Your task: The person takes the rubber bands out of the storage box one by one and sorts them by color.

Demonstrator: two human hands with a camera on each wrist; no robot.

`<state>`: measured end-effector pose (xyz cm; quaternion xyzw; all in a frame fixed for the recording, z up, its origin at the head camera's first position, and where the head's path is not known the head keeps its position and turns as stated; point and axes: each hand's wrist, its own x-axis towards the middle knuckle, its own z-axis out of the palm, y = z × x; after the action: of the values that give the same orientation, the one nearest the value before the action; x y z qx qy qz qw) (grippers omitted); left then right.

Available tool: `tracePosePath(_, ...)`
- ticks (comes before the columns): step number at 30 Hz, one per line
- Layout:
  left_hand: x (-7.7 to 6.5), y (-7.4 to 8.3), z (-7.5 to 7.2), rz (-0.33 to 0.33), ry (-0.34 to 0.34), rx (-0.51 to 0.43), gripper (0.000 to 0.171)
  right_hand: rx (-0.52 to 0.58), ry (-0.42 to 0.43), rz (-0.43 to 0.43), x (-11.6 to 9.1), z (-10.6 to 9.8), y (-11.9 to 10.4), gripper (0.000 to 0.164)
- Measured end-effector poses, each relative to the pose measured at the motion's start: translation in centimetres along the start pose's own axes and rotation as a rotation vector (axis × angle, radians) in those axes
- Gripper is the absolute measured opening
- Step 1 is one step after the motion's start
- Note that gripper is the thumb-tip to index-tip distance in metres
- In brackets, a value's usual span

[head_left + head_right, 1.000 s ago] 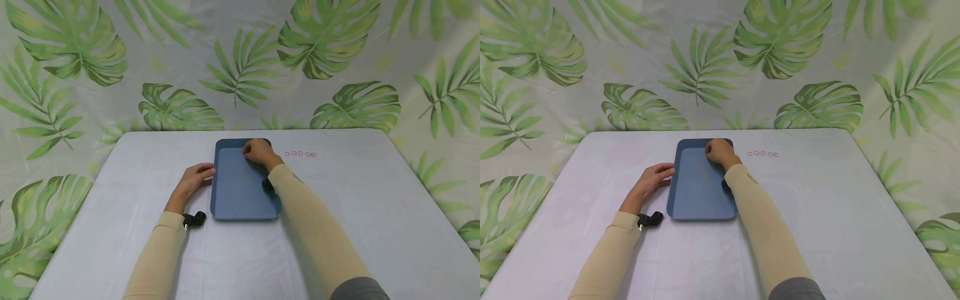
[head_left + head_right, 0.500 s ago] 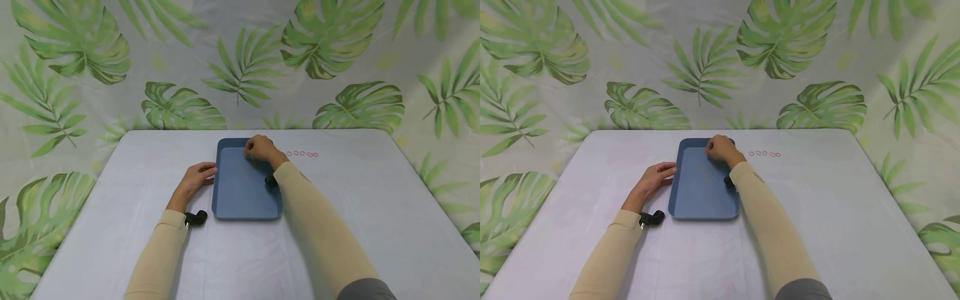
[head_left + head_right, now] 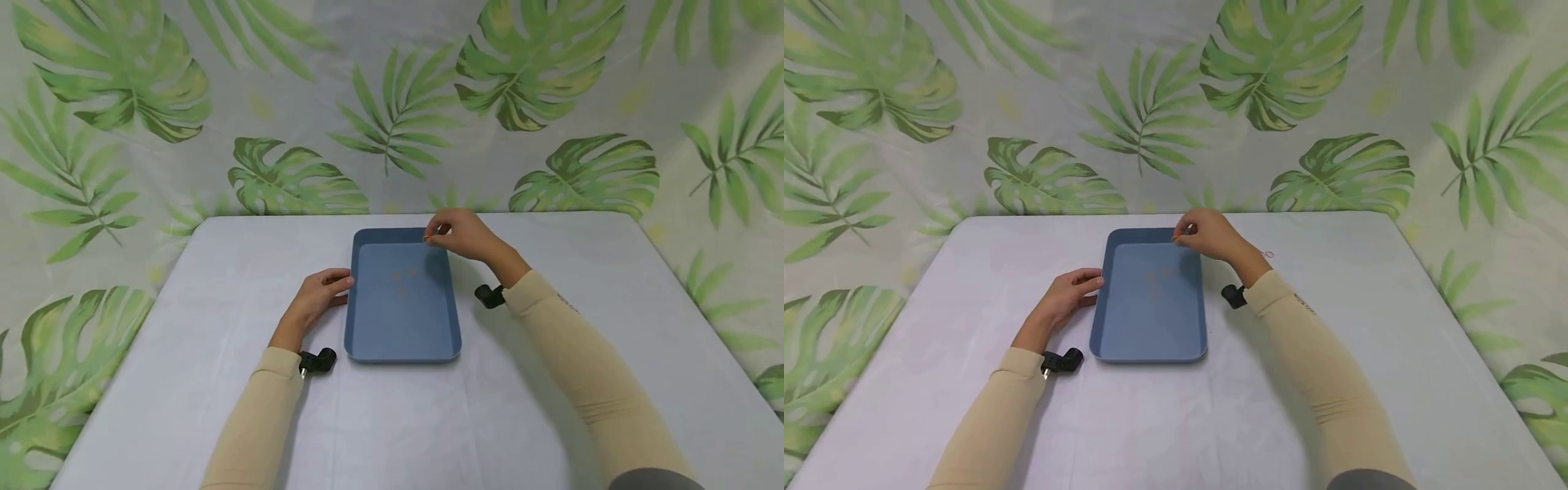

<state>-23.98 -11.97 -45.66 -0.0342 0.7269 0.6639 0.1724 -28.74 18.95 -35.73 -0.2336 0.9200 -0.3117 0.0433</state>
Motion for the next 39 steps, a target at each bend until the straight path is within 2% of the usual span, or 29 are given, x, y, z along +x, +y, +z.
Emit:
tracePosePath(3, -0.1, 0.2, -0.2, 0.0, 0.001, -0.001, 0.046, 0.003, 0.024, -0.032, -1.2, -0.9, 0.6, 0.012)
tracePosePath(9, -0.2, 0.2, -0.3, 0.005, 0.006, 0.011, 0.046, -0.016, 0.051, -0.011, -3.4, -1.7, 2.2, 0.012)
tracePosePath(18, -0.1, 0.0, -0.1, 0.003, -0.006, 0.015, 0.045, -0.02, 0.071, 0.031, -6.4, -1.6, 5.1, 0.01)
tracePosePath(22, 0.1, -0.1, 0.2, 0.01, -0.013, 0.011, 0.047, -0.009, 0.075, 0.083, -7.4, -1.3, 6.7, 0.014)
tracePosePath(26, 0.1, -0.3, 0.3, 0.005, -0.013, 0.014, 0.047, 0.003, 0.076, 0.121, -7.6, -0.6, 8.1, 0.016)
tracePosePath(29, 0.1, -0.4, 0.2, 0.008, -0.007, 0.013, 0.047, -0.028, 0.084, 0.116, -7.4, -0.2, 8.7, 0.014)
tracePosePath(34, 0.0, -0.3, 0.1, 0.014, 0.001, 0.012, 0.047, -0.098, 0.081, 0.118, -7.0, 0.1, 9.3, 0.011)
tracePosePath(39, 0.0, -0.1, 0.0, 0.012, 0.001, 0.01, 0.047, -0.124, 0.066, 0.139, -6.5, 0.1, 9.5, 0.011)
